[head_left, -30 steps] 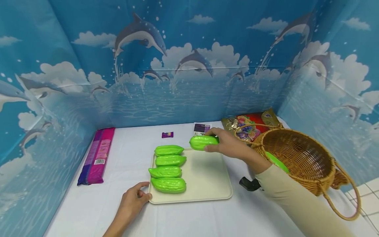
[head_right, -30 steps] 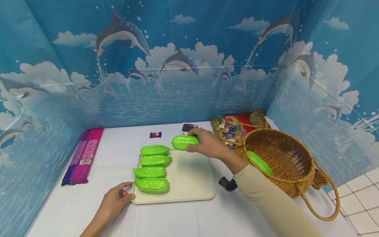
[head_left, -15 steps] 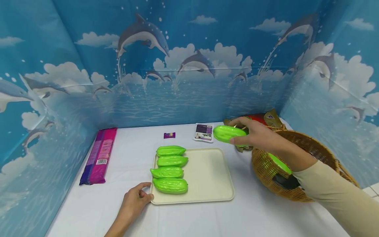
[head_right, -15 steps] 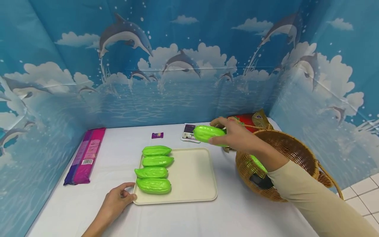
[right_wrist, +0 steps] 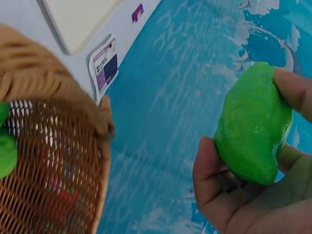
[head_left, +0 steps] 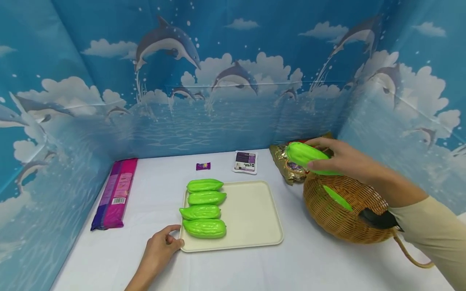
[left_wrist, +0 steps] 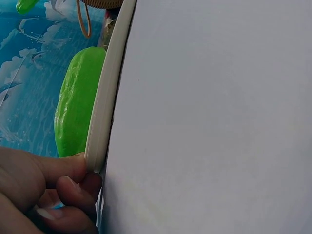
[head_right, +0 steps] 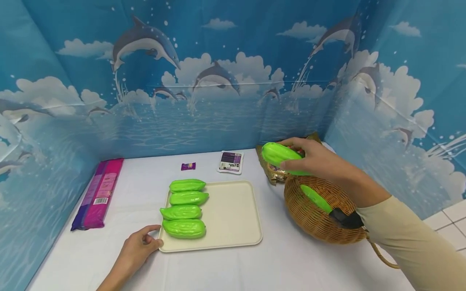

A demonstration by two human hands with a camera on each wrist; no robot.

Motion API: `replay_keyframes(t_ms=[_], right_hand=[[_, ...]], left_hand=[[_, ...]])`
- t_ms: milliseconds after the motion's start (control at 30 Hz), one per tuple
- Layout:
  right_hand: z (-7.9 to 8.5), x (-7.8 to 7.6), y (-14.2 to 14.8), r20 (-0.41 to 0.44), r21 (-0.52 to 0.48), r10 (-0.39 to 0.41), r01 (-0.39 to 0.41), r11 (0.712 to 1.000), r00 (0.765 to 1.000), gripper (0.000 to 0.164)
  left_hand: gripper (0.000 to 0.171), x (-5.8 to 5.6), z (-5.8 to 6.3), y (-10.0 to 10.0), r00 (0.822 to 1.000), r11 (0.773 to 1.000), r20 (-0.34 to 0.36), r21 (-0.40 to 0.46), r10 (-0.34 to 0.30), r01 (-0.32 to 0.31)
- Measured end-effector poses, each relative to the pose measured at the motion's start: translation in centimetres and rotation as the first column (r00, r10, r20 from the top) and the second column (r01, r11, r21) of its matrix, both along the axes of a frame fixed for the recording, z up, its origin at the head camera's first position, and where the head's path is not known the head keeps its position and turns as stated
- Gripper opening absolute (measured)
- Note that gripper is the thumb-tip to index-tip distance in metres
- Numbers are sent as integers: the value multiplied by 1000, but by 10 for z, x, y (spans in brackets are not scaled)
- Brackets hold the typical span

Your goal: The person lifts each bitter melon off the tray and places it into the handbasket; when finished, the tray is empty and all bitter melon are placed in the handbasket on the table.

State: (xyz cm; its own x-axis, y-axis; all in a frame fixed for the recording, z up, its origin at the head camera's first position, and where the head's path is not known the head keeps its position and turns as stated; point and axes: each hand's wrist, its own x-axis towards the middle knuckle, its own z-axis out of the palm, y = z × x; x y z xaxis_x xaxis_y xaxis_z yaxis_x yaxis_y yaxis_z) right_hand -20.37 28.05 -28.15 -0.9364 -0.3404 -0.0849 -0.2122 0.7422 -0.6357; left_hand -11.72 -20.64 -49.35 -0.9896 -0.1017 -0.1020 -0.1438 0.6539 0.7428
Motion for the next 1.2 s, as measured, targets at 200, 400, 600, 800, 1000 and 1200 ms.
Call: replay_keyframes(t_ms=[200,400,600,800,1000,1200], right_hand=[[2,1,17,2,35,-6,6,999,1000,69],[4,0,32,24,39,-6,5,999,1000,70],[4,2,45,9,55,16,-17,998,1000,64],[0,5,58,4,82,41,-42,996,999,66],[-2,4,70,5,130,35,-35,991,999,67],[-7,-1,79,56,128,19,-26,991,998,66]], left_hand=[[46,1,-1,0,1000,1000,-1,0,5,-5],[46,1,0,-2,1000,1000,-6,-2,7,-7],[45,1,0,-2,1000,1000,-11,-2,7,-7],[45,3,0,-1,1000,1000,-6,8,9,-9],[45,2,-1,-1,1000,1000,-10,13,8,-8],[45,3,-1,-1,1000,1000,-6,8,5,-5]])
